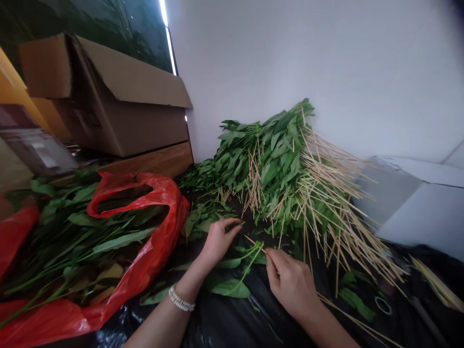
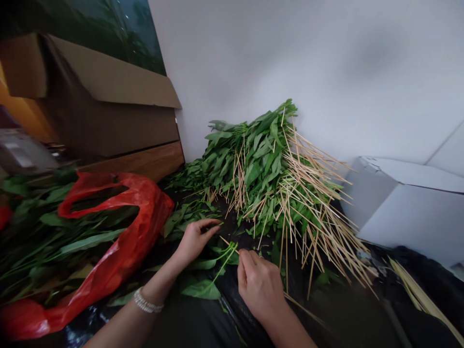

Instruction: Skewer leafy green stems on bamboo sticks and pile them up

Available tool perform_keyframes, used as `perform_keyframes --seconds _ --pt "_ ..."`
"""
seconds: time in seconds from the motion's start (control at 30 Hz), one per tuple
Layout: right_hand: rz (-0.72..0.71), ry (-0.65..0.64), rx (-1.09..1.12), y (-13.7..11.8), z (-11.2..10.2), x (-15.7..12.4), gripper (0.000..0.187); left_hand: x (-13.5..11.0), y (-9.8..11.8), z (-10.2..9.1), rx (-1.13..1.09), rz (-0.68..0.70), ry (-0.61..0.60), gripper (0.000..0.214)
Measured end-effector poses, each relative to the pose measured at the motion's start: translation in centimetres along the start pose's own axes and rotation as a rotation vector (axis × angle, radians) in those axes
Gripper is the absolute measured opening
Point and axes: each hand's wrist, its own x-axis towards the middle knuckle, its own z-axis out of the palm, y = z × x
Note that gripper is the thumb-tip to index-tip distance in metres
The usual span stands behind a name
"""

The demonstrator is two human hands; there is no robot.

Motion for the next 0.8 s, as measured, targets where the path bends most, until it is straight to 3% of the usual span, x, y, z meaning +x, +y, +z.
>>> perform_keyframes --seconds 0.17,0.33,0.8 --pt "0.017 0.03 -0.028 0.2 0.1 0.1 0.025 0.0 0.7 0.2 -0.408 -0.237 -0.14 0.034" --pt "0.026 0.031 -0.053 0.3 0.1 0.1 0.025 -0.4 1.2 0.2 -0.6 -0.301 -0.236 0.037" --pt "0.028 0.023 -0.058 0.3 0.1 0.1 0.026 -0.7 1.3 0.2 -0.606 -0.269 -0.318 0.034"
